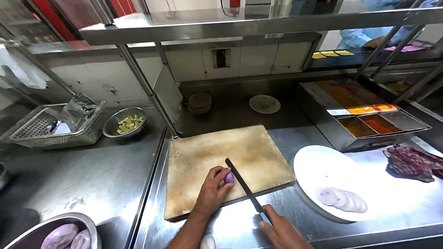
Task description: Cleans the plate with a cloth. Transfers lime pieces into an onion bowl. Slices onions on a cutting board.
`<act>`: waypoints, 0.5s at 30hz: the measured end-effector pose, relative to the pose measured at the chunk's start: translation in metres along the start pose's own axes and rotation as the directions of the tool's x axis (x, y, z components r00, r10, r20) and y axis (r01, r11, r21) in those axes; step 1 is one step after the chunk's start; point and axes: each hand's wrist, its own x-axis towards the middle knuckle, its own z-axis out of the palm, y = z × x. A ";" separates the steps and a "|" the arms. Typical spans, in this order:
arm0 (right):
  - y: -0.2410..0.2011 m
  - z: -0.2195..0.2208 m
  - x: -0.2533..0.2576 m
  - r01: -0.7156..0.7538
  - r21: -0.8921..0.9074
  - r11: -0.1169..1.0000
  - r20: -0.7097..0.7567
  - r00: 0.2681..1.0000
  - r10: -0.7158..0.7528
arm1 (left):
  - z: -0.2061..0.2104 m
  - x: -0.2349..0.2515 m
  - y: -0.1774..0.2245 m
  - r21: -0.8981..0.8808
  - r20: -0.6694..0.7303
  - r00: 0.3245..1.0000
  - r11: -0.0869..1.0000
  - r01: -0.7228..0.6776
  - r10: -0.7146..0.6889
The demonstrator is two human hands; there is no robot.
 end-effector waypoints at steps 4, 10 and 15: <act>-0.006 -0.002 -0.007 0.017 -0.024 1.000 -0.015 1.000 -0.017 | 0.001 0.000 0.000 0.030 -0.006 1.000 1.000 0.007 -0.007; -0.022 -0.006 -0.006 -0.046 -0.127 0.991 0.041 0.998 0.051 | 0.002 -0.001 -0.001 0.060 -0.009 1.000 0.998 0.017 -0.016; -0.038 -0.008 0.003 -0.118 -0.182 0.976 0.084 0.987 0.135 | 0.001 0.000 0.001 0.027 -0.002 0.998 0.998 0.056 -0.056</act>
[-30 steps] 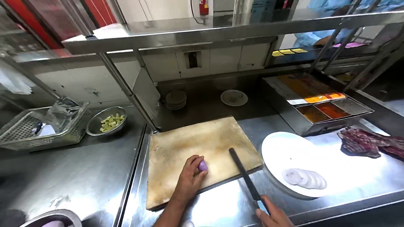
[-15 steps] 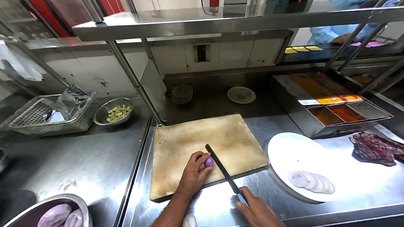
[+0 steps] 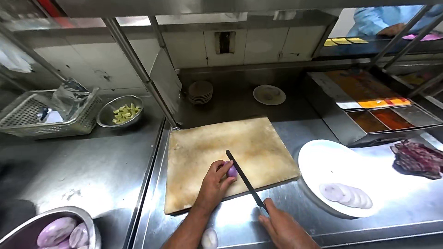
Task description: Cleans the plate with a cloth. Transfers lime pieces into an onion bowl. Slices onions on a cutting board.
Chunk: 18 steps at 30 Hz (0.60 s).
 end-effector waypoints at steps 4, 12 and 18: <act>-0.009 -0.002 0.006 -0.031 -0.060 0.998 0.008 0.999 0.031 | 0.000 0.001 -0.001 -0.002 -0.001 1.000 1.000 -0.001 0.001; -0.043 -0.014 0.044 -0.015 -0.127 0.992 -0.053 0.999 0.009 | 0.000 0.004 -0.002 0.018 -0.030 0.998 0.999 -0.046 0.046; 0.019 0.030 -0.010 -0.100 -0.027 0.995 -0.012 0.995 0.100 | -0.002 0.009 0.000 -0.036 -0.042 0.999 0.999 -0.027 0.026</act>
